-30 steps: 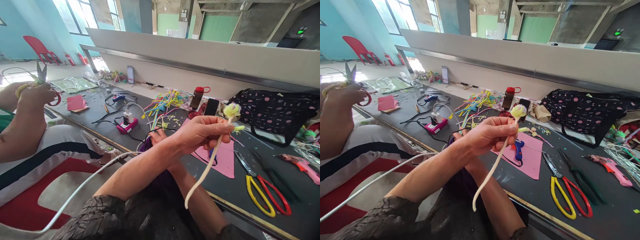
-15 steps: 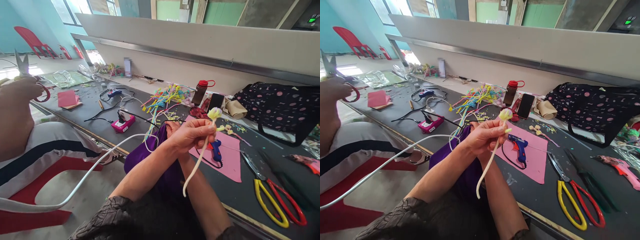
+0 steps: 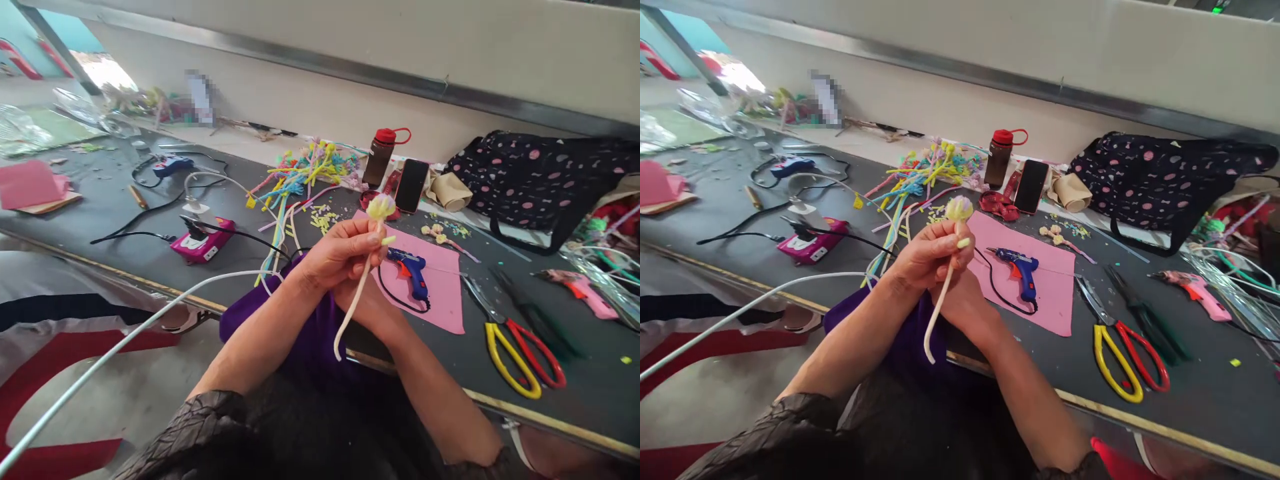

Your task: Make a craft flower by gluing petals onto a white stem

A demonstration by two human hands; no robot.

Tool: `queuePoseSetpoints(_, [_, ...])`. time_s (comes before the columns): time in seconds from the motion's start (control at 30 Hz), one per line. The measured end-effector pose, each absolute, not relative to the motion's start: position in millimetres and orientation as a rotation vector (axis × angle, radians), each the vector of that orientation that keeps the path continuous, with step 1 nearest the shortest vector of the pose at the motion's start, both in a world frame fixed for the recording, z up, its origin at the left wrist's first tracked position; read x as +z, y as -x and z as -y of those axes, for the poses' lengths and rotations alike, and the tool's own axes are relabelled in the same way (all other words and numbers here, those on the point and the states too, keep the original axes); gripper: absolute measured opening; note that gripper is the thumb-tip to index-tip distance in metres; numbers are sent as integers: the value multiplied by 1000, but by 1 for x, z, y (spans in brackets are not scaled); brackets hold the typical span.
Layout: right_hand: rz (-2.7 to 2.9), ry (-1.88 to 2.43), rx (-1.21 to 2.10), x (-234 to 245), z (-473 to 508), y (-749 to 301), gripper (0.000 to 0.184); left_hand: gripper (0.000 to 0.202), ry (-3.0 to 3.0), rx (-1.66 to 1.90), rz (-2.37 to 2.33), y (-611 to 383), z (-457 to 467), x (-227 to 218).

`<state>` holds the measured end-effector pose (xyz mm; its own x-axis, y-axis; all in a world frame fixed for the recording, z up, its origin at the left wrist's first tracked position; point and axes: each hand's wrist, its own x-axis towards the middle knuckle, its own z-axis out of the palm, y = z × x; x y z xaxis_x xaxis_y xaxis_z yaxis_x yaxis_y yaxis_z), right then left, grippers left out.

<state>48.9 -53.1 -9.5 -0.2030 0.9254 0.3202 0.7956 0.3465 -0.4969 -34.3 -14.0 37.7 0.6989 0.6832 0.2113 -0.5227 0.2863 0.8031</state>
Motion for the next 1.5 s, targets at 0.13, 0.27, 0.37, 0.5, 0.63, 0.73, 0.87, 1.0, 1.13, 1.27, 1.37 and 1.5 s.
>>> queuePoseSetpoints(0.13, [2067,1408,144,-3,135,-87,27,23,-1018,823,-172,35,12,38])
queuePoseSetpoints(0.27, [2263,1232,491,-46,226,-120,12,26,-1040,819,-207,32,9,41])
queuePoseSetpoints(0.37, [2185,1585,312,-112,258,-133,21,25,-1056,804,-200,26,8,44])
queuePoseSetpoints(0.5, [2068,1889,200,-180,247,-132,44,22,-1059,767,-144,15,3,44])
queuePoseSetpoints(0.63, [2122,1773,485,-190,225,-127,42,24,-1024,765,-144,11,-6,35])
queuePoseSetpoints(0.73, [2093,1612,613,-172,229,-132,39,21,-1003,800,-171,13,-11,29])
queuePoseSetpoints(0.87, [1962,1559,679,-130,264,-154,31,19,-983,806,-190,16,-13,28])
queuePoseSetpoints(1.0, [1666,1930,300,-76,283,-190,29,18,-978,807,-169,14,-11,33])
queuePoseSetpoints(1.13, [1606,2062,-298,-37,251,-226,28,18,-975,826,-175,11,-12,34])
queuePoseSetpoints(1.27, [1547,2231,-639,-38,214,-246,30,17,-970,842,-199,13,-16,30])
queuePoseSetpoints(1.37, [1440,2368,-793,-49,213,-258,28,19,-961,845,-206,15,-18,28])
queuePoseSetpoints(1.5, [1470,2332,-820,-59,228,-269,23,17,-953,848,-213,16,-18,26])
